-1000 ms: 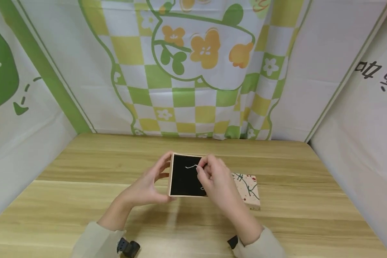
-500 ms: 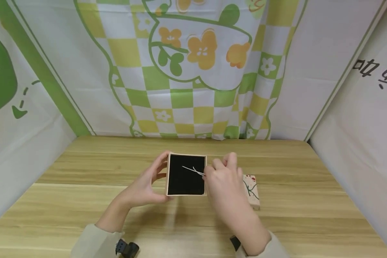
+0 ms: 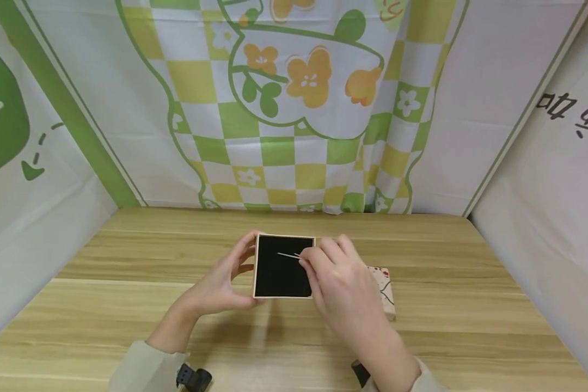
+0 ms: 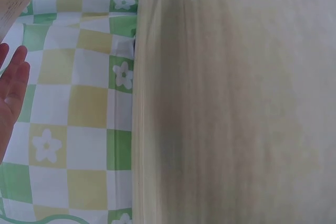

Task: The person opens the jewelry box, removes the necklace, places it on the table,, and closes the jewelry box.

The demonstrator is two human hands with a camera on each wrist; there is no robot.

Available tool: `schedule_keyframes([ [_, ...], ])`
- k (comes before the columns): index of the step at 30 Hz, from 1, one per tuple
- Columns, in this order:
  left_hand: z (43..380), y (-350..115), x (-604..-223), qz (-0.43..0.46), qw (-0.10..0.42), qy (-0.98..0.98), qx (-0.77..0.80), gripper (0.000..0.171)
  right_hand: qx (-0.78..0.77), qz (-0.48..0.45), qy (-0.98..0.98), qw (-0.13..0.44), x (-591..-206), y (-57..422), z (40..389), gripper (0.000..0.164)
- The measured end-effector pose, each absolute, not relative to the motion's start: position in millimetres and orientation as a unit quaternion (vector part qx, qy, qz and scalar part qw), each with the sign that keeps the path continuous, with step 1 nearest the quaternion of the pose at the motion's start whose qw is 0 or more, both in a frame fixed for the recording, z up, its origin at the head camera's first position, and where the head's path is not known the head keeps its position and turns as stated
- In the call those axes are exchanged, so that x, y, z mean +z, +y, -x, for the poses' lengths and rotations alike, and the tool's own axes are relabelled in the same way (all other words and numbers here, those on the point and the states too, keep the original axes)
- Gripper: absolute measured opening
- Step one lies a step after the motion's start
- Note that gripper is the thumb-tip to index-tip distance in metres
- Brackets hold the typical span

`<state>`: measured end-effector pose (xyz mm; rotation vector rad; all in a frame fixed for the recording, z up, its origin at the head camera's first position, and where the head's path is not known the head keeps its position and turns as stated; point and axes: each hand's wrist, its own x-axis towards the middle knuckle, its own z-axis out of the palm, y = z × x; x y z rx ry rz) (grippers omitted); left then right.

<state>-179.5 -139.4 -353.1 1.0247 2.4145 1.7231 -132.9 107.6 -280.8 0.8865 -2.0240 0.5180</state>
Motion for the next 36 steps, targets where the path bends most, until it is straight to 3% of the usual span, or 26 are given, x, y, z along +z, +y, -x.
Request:
schedule_keyframes([
  [12, 181, -139, -355, -0.325, -0.002, 0.772, 0.546, 0.107, 0.228, -0.377, -0.787, 0.431, -280, 109, 129, 0.003],
  [19, 181, -139, -355, -0.323, -0.011, 0.778, 0.538, 0.107, 0.259, -0.399, -0.78, 0.406, -281, 108, 124, 0.035],
  [21, 181, -139, -355, -0.322, -0.012, 0.781, 0.536, 0.107, 0.263, -0.405, -0.777, 0.403, -281, 108, 122, 0.037],
  [25, 181, -139, -355, -0.325, -0.015, 0.777, 0.539, 0.105, 0.279, -0.407, -0.776, 0.392, -282, 108, 120, 0.031],
  [30, 180, -138, -351, -0.332, -0.014, 0.766, 0.55, 0.106, 0.302, -0.347, -0.815, 0.354, -290, 109, 133, 0.007],
  [36, 178, -137, -349, -0.34, -0.015, 0.758, 0.557, 0.106, 0.298, -0.256, -0.864, 0.315, -303, 108, 156, 0.016],
])
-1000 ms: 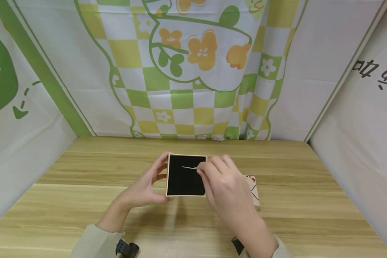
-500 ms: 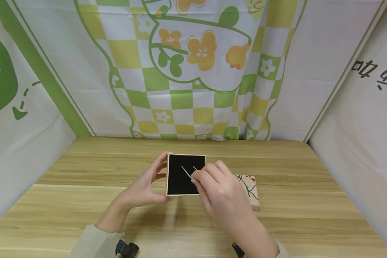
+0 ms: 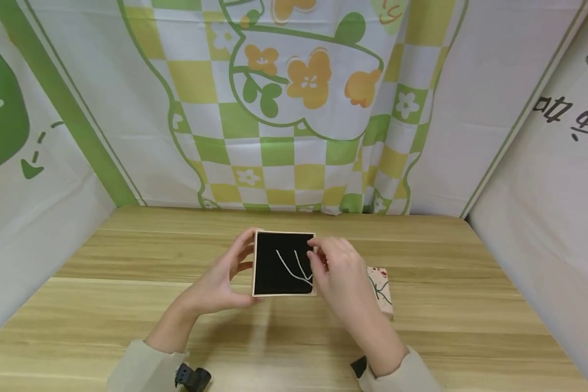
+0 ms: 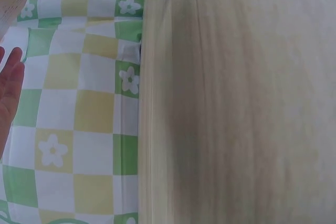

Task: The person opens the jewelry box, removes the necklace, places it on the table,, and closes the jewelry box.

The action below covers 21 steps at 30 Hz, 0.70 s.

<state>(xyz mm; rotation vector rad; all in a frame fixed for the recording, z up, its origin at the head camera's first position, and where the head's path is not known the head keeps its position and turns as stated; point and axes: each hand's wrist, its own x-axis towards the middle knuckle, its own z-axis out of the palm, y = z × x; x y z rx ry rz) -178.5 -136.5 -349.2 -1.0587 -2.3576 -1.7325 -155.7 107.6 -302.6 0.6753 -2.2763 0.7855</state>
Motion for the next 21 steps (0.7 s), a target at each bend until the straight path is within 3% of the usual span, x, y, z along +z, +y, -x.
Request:
schedule_keyframes([
  [6, 179, -134, -347, 0.344, 0.003, -0.742, -0.575, 0.104, 0.258, -0.229, -0.884, 0.315, -309, 101, 166, 0.026],
  [11, 178, -133, -345, 0.346, -0.022, -0.71, -0.614, 0.102, 0.222, -0.224, -0.909, 0.273, -306, 96, 164, 0.035],
  [21, 177, -130, -352, 0.347, -0.054, -0.686, -0.637, 0.102, 0.228, -0.201, -0.931, 0.201, -304, 99, 165, 0.019],
])
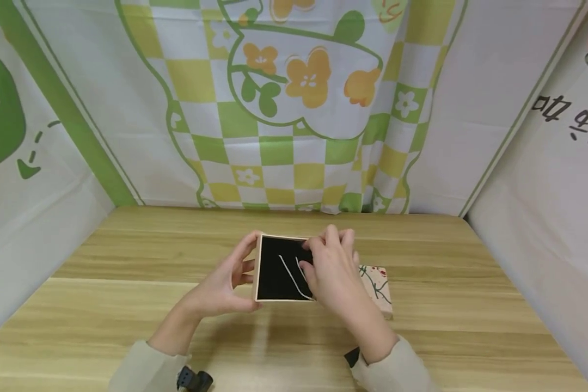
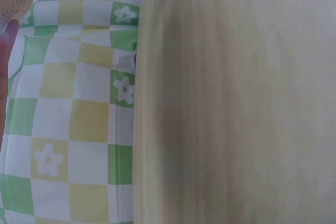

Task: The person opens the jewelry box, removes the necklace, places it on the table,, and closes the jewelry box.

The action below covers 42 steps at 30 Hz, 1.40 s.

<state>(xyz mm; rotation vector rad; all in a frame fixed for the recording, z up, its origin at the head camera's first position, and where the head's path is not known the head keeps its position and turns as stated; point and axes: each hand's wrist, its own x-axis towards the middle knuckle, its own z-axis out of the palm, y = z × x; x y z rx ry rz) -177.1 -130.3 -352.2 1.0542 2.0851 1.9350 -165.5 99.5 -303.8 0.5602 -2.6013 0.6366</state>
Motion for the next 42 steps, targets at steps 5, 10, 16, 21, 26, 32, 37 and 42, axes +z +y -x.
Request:
schedule_keyframes([
  [5, 177, -130, -354, -0.343, 0.053, 0.694, 0.63, 0.103, 0.248, -0.2, -0.927, 0.2, -305, 100, 167, 0.015],
  [10, 178, -131, -354, -0.34, 0.047, 0.705, 0.621, 0.102, 0.253, -0.221, -0.914, 0.227, -305, 102, 167, 0.013],
  [16, 181, -129, -355, -0.339, 0.047, 0.716, 0.608, 0.1, 0.256, -0.236, -0.907, 0.239, -304, 106, 166, 0.013],
  [21, 181, -133, -354, -0.32, 0.054, 0.742, 0.587, 0.102, 0.325, -0.217, -0.907, 0.159, -300, 109, 169, 0.018],
  [26, 182, -144, -346, -0.317, 0.051, 0.783, 0.533, 0.104, 0.424, -0.209, -0.88, 0.046, -301, 112, 179, 0.031],
  [32, 182, -155, -344, -0.314, 0.059, 0.824, 0.468, 0.104, 0.499, -0.199, -0.842, -0.039, -315, 111, 186, 0.028],
  [37, 179, -165, -352, -0.297, 0.076, 0.836, 0.454, 0.104, 0.516, -0.191, -0.832, -0.069, -327, 103, 190, 0.024],
  [42, 181, -176, -362, -0.288, 0.112, 0.844, 0.438, 0.104, 0.532, -0.187, -0.823, -0.066, -334, 98, 193, 0.023],
])
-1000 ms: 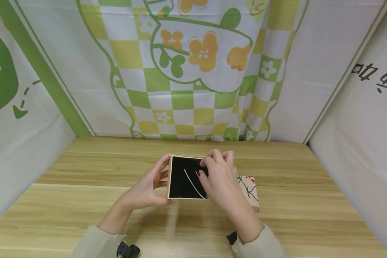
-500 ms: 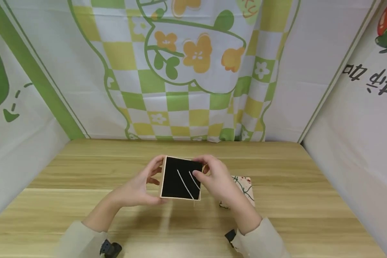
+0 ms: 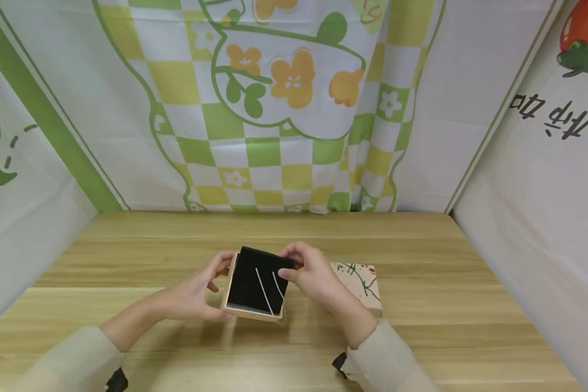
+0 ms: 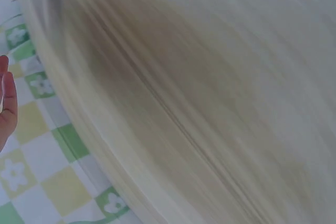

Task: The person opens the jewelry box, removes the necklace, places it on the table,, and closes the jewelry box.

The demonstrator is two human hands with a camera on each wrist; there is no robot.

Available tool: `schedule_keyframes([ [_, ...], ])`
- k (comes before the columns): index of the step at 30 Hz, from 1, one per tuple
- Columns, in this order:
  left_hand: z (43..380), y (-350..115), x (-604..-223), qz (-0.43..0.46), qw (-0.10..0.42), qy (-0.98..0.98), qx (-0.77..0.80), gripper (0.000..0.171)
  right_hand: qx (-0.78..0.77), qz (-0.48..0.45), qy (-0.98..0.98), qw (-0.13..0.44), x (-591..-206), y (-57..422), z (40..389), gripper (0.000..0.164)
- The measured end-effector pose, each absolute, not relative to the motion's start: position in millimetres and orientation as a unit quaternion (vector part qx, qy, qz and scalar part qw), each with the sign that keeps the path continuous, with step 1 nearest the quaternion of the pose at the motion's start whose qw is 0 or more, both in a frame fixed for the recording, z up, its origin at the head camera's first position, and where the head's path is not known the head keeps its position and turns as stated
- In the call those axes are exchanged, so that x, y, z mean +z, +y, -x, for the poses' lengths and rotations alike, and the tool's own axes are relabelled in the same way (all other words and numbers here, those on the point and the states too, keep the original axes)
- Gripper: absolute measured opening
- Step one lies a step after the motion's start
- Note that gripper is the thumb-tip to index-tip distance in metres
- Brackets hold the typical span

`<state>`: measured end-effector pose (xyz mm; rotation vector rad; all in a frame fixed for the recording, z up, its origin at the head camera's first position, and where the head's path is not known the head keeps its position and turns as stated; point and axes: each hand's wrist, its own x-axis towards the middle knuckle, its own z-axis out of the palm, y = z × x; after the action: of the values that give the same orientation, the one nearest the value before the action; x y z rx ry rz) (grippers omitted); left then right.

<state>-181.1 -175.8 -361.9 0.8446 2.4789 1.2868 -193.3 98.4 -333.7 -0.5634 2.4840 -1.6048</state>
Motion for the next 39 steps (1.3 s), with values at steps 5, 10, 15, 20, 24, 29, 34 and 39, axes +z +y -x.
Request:
schedule_keyframes([
  [5, 182, -187, -371, -0.292, 0.139, 0.841, 0.434, 0.103, -0.552, 0.183, 0.812, 0.057, -334, 93, 194, 0.023],
  [10, 180, -193, -378, -0.303, 0.163, 0.84, 0.42, 0.104, -0.579, 0.148, 0.798, 0.074, -329, 95, 194, 0.024],
  [15, 177, -197, -379, -0.286, 0.157, 0.875, 0.358, 0.109, -0.593, 0.14, 0.788, 0.088, -323, 102, 192, 0.028],
  [20, 172, -202, -383, -0.247, 0.128, 0.929, 0.245, 0.12, -0.598, 0.156, 0.781, 0.085, -319, 105, 189, 0.028],
  [24, 169, -206, -386, -0.239, 0.119, 0.937, 0.225, 0.12, -0.594, 0.162, 0.783, 0.083, -317, 106, 186, 0.028],
  [29, 168, -212, -389, -0.234, 0.114, 0.94, 0.22, 0.121, -0.588, 0.169, 0.787, 0.078, -315, 106, 184, 0.028],
  [34, 168, -216, -389, -0.239, 0.111, 0.941, 0.212, 0.125, -0.58, 0.172, 0.793, 0.074, -314, 106, 183, 0.028],
  [39, 169, -220, -368, -0.234, 0.162, 0.943, 0.175, 0.125, -0.579, 0.17, 0.794, 0.074, -314, 107, 182, 0.028],
])
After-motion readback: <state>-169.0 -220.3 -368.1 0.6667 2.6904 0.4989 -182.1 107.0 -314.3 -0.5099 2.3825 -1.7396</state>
